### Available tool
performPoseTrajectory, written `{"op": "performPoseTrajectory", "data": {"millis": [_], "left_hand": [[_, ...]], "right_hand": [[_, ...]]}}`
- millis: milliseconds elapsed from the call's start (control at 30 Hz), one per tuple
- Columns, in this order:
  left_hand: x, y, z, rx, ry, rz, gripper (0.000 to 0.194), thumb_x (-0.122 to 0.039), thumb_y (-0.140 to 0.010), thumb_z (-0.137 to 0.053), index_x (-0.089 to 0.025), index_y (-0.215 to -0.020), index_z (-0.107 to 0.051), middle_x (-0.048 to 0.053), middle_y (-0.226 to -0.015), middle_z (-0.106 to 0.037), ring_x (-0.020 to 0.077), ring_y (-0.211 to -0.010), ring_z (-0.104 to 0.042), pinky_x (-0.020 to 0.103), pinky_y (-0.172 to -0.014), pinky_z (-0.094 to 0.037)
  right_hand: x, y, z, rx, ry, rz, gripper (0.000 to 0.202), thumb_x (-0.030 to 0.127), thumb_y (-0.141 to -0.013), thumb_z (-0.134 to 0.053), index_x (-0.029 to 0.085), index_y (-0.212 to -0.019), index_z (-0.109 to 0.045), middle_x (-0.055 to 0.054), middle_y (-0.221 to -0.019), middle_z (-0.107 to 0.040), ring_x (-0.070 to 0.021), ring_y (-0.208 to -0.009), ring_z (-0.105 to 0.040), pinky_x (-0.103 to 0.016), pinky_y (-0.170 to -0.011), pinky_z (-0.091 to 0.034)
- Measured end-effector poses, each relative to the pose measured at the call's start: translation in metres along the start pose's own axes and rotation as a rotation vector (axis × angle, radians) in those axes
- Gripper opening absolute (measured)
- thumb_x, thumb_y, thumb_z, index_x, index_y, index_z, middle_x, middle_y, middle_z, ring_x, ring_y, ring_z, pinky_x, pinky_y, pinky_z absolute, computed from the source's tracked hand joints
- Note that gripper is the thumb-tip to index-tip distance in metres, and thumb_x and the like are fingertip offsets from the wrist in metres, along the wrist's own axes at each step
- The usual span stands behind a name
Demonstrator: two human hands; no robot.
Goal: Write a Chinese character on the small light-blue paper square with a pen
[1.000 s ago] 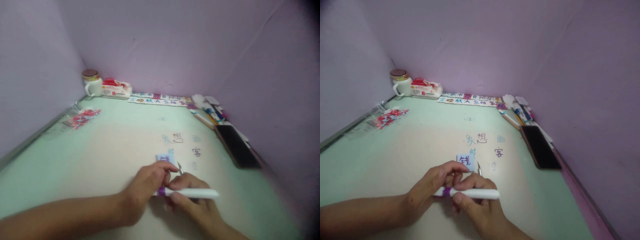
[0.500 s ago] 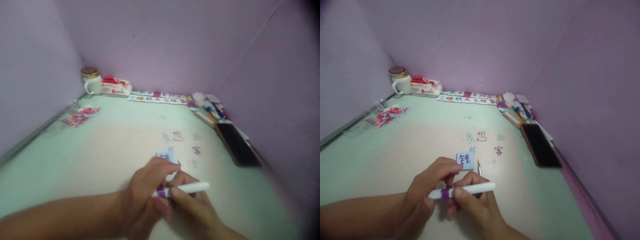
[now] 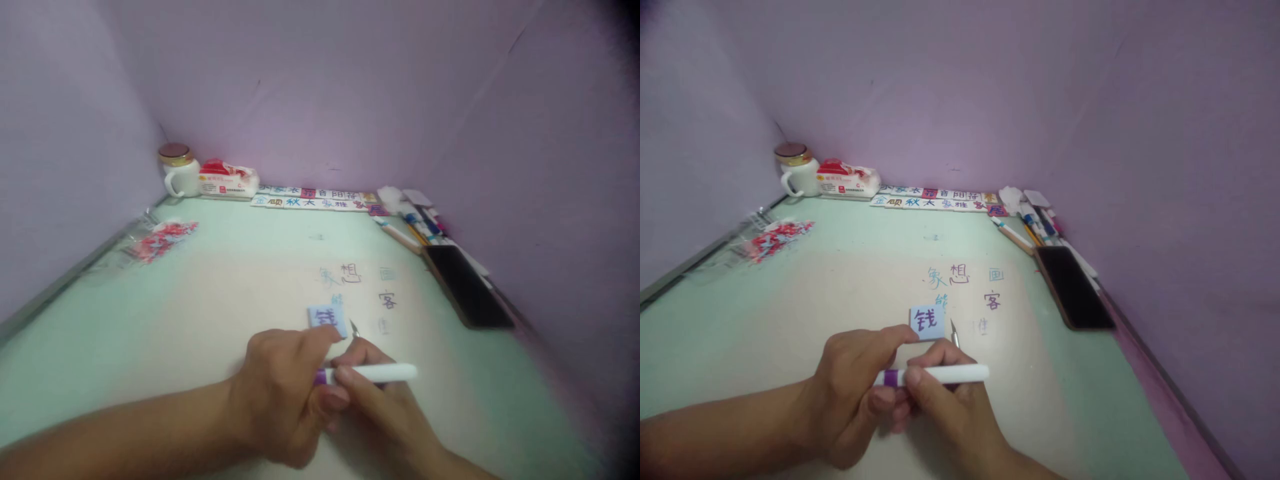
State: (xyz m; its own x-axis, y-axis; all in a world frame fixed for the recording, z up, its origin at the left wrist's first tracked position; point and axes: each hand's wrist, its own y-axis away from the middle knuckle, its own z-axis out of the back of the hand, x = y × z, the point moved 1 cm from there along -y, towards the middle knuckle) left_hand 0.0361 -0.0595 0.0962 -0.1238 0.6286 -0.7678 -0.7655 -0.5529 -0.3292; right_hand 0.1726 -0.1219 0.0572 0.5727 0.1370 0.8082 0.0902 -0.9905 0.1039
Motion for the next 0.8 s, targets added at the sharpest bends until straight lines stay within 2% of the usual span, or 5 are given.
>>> {"op": "performPoseTrajectory", "data": {"millis": [167, 367, 533, 633, 800], "left_hand": [[-0.004, -0.008, 0.002, 0.197, 0.337, 0.336, 0.053, -0.053, -0.095, -0.017, -0.017, -0.098, -0.055, 0.001, -0.059, -0.060, 0.0147, -0.057, -0.059, 0.026, -0.060, -0.046], [-0.005, -0.006, 0.000, 0.050, 0.610, 0.628, 0.061, -0.068, -0.088, -0.024, -0.021, -0.119, -0.046, -0.003, -0.065, -0.054, 0.0120, -0.048, -0.056, 0.024, -0.051, -0.045], [-0.007, 0.010, -0.009, -0.004, 0.453, 0.426, 0.063, -0.070, -0.084, -0.032, -0.024, -0.126, -0.046, 0.005, -0.088, -0.058, 0.0151, -0.061, -0.056, 0.027, -0.053, -0.048], [-0.002, 0.011, -0.006, -0.052, 0.340, 0.260, 0.061, -0.068, -0.087, -0.027, -0.027, -0.128, -0.044, 0.008, -0.103, -0.054, 0.0214, -0.080, -0.057, 0.033, -0.066, -0.051], [0.024, -0.004, 0.011, -0.357, -0.008, 0.008, 0.043, -0.047, -0.095, -0.027, -0.028, -0.132, -0.037, 0.009, -0.121, -0.045, 0.0260, -0.105, -0.046, 0.042, -0.091, -0.042]], "right_hand": [[0.006, -0.001, -0.007, -0.053, 0.116, 0.034, 0.020, 0.027, -0.082, -0.066, 0.018, -0.070, -0.052, 0.001, -0.056, -0.068, -0.0103, -0.052, -0.063, -0.023, -0.053, -0.050], [0.015, -0.002, -0.013, -0.033, 0.229, 0.119, 0.016, 0.025, -0.082, -0.064, 0.019, -0.071, -0.054, 0.001, -0.057, -0.069, -0.0104, -0.051, -0.064, -0.022, -0.054, -0.052], [0.011, 0.004, -0.017, -0.014, 0.226, 0.102, 0.017, 0.028, -0.080, -0.066, 0.021, -0.071, -0.052, 0.000, -0.057, -0.068, -0.0152, -0.050, -0.064, -0.027, -0.049, -0.052], [0.014, 0.006, -0.014, -0.013, 0.295, 0.222, 0.015, 0.030, -0.078, -0.066, 0.022, -0.074, -0.054, 0.000, -0.059, -0.067, -0.0148, -0.048, -0.063, -0.026, -0.045, -0.050], [0.066, -0.025, 0.036, -0.216, 1.028, 0.624, 0.006, 0.022, -0.084, -0.058, 0.023, -0.083, -0.064, -0.002, -0.072, -0.069, -0.0165, -0.065, -0.066, -0.030, -0.061, -0.053]]}}
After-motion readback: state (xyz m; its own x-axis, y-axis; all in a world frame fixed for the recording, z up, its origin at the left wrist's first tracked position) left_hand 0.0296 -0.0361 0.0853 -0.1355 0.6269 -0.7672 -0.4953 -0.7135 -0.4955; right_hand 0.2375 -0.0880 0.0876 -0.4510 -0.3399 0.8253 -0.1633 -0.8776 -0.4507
